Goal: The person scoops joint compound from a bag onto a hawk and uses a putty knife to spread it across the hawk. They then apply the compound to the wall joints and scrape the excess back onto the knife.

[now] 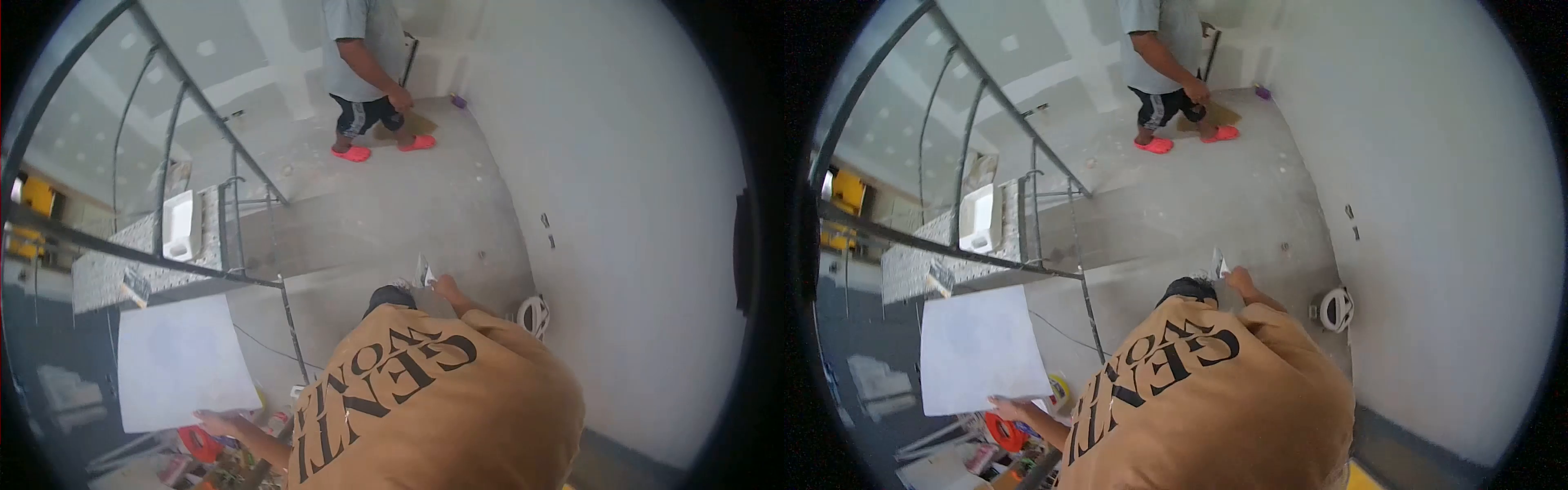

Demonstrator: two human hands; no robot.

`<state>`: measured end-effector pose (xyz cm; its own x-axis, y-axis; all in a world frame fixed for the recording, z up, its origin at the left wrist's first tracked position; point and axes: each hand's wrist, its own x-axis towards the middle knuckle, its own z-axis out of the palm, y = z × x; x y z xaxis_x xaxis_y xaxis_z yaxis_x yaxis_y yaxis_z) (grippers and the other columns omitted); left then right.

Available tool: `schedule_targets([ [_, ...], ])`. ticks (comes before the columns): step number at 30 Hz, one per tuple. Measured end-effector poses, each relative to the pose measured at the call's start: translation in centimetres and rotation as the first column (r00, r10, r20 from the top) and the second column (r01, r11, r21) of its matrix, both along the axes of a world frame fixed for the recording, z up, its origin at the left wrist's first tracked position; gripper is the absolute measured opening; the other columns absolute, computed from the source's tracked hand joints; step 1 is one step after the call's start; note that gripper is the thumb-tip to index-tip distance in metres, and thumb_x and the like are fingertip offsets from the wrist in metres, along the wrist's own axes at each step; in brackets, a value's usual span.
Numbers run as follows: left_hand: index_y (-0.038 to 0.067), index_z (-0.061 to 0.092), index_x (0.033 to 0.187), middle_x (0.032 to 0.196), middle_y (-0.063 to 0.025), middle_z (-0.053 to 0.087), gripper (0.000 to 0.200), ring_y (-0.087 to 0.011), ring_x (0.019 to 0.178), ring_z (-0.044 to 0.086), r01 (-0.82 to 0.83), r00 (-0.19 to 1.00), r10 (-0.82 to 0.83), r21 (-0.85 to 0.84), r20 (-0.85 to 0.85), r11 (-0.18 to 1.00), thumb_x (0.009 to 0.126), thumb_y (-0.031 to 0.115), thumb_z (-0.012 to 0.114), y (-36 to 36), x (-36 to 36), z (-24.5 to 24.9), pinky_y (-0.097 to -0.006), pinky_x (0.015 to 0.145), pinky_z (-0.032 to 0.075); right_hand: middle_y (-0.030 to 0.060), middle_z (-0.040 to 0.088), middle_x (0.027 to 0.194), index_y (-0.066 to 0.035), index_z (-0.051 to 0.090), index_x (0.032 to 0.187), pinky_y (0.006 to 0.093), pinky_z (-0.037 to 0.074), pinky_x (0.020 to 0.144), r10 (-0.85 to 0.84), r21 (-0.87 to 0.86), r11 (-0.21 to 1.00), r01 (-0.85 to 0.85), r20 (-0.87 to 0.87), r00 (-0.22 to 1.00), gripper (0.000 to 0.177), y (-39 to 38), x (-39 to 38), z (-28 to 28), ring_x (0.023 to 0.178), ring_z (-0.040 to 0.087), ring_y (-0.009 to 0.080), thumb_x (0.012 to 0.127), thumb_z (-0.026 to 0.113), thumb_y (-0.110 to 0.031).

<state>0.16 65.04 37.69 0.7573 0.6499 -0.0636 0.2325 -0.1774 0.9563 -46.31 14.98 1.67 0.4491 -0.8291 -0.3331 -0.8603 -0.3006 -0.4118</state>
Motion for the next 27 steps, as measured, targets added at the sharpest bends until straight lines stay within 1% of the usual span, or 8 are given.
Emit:
schedule_targets([
  [2, -0.014, 0.048, 0.13, 0.128, -0.0315, 0.055, 0.066, -0.0394, 0.111, 0.059, 0.003, 0.998, -0.004, 0.016, 0.068, 1.0, 0.097, 0.043, 0.056, -0.6, -0.9, -0.7, -0.0462, 0.097, 0.048, 0.0328, 0.065, 0.099, 0.012, 0.066, 0.091, 0.0509, 0.049, 0.085, -0.338, 0.406, 0.849, 0.339, -0.077, 0.938, 0.059, 1.2, -0.9, 4.5, 0.097, 0.062, 0.0475, 0.089, 0.063, -0.047],
  [8, -0.015, 0.05, 0.126, 0.125, -0.0283, 0.058, 0.06, -0.0344, 0.11, 0.06, 0.065, 0.998, -0.066, 0.073, 0.014, 0.995, 0.097, 0.037, 0.059, 3.4, 0.0, -5.8, -0.0425, 0.096, 0.048, 0.03, 0.068, 0.088, 0.01, 0.067, 0.089, 0.0492, 0.052, 0.077, -0.327, 0.308, 0.874, 0.377, -0.204, 0.923, 0.061, 7.0, -8.4, -1.3, 0.084, 0.067, 0.0427, 0.088, 0.065, -0.05],
  [12, -0.012, 0.052, 0.126, 0.124, -0.0257, 0.059, 0.054, -0.031, 0.107, 0.059, 0.099, 0.995, -0.098, 0.055, -0.023, 0.994, 0.098, 0.034, 0.059, 3.0, -1.0, -5.4, -0.0415, 0.096, 0.047, 0.0275, 0.068, 0.082, 0.01, 0.068, 0.089, 0.0473, 0.054, 0.074, -0.255, 0.386, 0.842, 0.376, -0.33, 0.909, 0.064, 10.1, -10.5, 3.3, 0.079, 0.069, 0.0389, 0.089, 0.063, -0.054],
  [14, -0.011, 0.053, 0.126, 0.124, -0.0245, 0.059, 0.053, -0.0299, 0.107, 0.059, 0.066, 0.996, -0.061, 0.077, -0.06, 0.995, 0.098, 0.033, 0.059, 3.6, -1.6, -5.4, -0.0412, 0.096, 0.047, 0.0238, 0.069, 0.079, 0.009, 0.068, 0.085, 0.0449, 0.054, 0.068, -0.344, 0.472, 0.714, 0.517, -0.407, 0.846, 0.062, 10.9, -10.7, 4.1, 0.074, 0.069, 0.0345, 0.09, 0.062, -0.052],
  [17, -0.015, 0.051, 0.126, 0.127, -0.0283, 0.057, 0.065, -0.037, 0.109, 0.058, 0.098, 0.992, -0.1, 0.032, 0.076, 0.995, 0.096, 0.042, 0.059, 4.8, -1.0, -6.8, -0.0466, 0.096, 0.046, 0.0204, 0.067, 0.07, 0.008, 0.069, 0.081, 0.0436, 0.054, 0.061, -0.133, 0.397, 0.88, 0.261, -0.322, 0.938, 0.06, 11.1, -11.5, 2.0, 0.061, 0.067, 0.0302, 0.091, 0.063, -0.051],
  [21, -0.016, 0.054, 0.124, 0.123, -0.0295, 0.059, 0.065, -0.0371, 0.105, 0.059, 0.071, 0.997, -0.073, 0.13, 0.011, 0.989, 0.096, 0.043, 0.059, 2.3, -3.4, -1.8, -0.0468, 0.092, 0.047, 0.0242, 0.069, 0.081, 0.006, 0.07, 0.083, 0.0484, 0.053, 0.078, -0.225, 0.482, 0.799, 0.36, -0.315, 0.922, 0.066, 8.9, -8.2, 4.3, 0.081, 0.069, 0.0382, 0.09, 0.057, -0.058],
  [24, -0.017, 0.056, 0.118, 0.117, -0.0305, 0.061, 0.063, -0.0368, 0.099, 0.061, 0.016, 1.0, -0.016, 0.177, -0.003, 0.984, 0.096, 0.043, 0.058, 1.9, -3.1, -1.4, -0.0468, 0.087, 0.049, 0.0182, 0.067, 0.069, -0.003, 0.073, 0.08, 0.0459, 0.052, 0.065, -0.032, 0.338, 0.932, 0.13, -0.282, 0.959, 0.057, 6.6, -5.4, 2.6, 0.063, 0.066, 0.0313, 0.088, 0.06, -0.058],
  [27, -0.018, 0.057, 0.112, 0.112, -0.0332, 0.062, 0.06, -0.0379, 0.095, 0.062, -0.013, 0.999, 0.002, 0.228, 0.048, 0.974, 0.097, 0.041, 0.057, 3.6, -2.3, -2.3, -0.0481, 0.085, 0.051, 0.0193, 0.067, 0.07, -0.003, 0.073, 0.086, 0.0472, 0.052, 0.068, -0.173, 0.326, 0.92, 0.218, -0.161, 0.972, 0.059, 4.9, -2.4, 1.2, 0.066, 0.067, 0.0337, 0.089, 0.057, -0.061],
])
